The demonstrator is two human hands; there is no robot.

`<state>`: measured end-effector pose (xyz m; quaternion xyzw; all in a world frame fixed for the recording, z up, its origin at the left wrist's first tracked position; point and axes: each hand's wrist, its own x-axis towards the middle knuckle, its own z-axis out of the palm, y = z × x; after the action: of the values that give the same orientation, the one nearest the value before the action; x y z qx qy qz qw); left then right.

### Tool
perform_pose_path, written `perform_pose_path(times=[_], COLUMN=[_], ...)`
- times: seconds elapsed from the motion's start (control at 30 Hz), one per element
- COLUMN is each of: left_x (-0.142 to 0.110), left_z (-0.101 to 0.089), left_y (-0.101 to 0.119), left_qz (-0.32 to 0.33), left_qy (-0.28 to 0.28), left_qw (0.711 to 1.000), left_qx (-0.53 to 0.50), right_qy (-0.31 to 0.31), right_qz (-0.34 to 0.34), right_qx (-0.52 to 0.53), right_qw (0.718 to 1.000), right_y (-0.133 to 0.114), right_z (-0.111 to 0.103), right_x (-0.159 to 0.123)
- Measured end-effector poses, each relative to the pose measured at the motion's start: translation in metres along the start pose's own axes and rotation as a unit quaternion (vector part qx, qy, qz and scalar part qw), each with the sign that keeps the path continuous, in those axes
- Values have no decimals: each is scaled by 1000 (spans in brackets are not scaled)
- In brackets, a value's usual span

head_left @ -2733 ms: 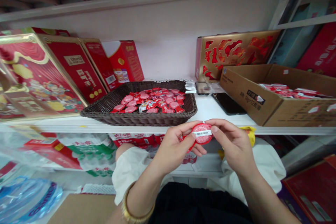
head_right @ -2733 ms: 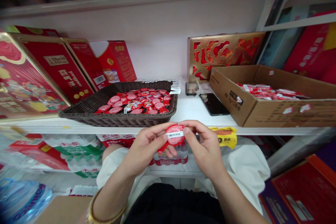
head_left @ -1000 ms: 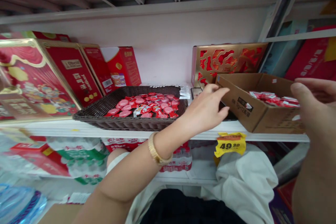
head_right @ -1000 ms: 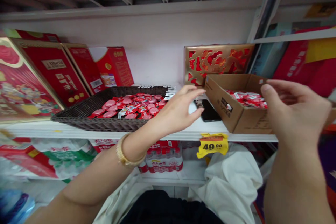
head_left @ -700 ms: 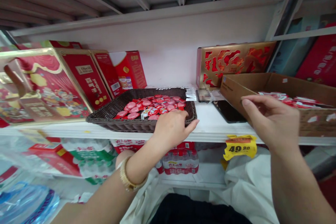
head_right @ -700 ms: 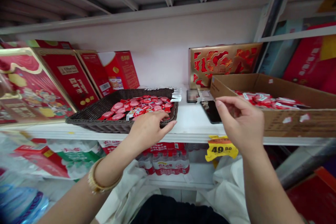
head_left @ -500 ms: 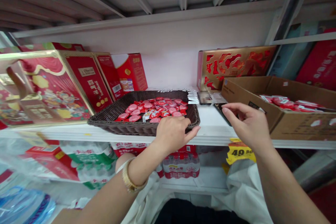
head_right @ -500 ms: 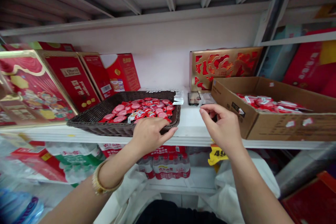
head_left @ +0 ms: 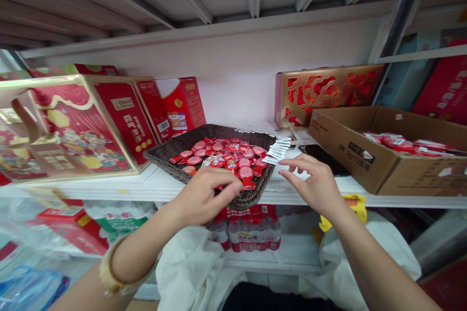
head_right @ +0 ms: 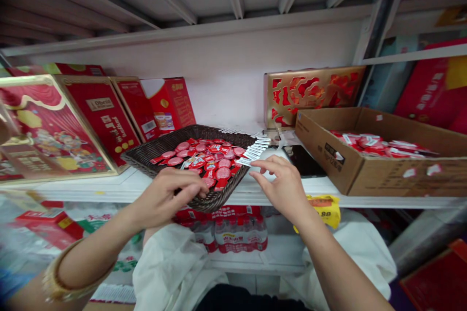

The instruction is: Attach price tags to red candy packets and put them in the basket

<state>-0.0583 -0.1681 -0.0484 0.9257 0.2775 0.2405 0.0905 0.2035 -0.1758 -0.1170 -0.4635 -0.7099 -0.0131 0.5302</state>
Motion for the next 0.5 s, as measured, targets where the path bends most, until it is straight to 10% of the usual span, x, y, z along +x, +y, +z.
perform_pose_path(times=[0.1,0.3,0.5], left_x=[24,66,77], left_z=[-14,0,26], left_y=[-11,-35,-33], left_qz=[-113,-169,-215], left_qy=[-3,-195,-202], left_qw=[994,954,940], left_qx=[-7,150,172], right_qy=[-5,3,6], right_qz=[-12,-51,-61], right_qx=[-20,-79,-76], right_qw=[1000,996,995], right_y=[4,7,6], right_z=[4,7,9], right_x=[3,6,11])
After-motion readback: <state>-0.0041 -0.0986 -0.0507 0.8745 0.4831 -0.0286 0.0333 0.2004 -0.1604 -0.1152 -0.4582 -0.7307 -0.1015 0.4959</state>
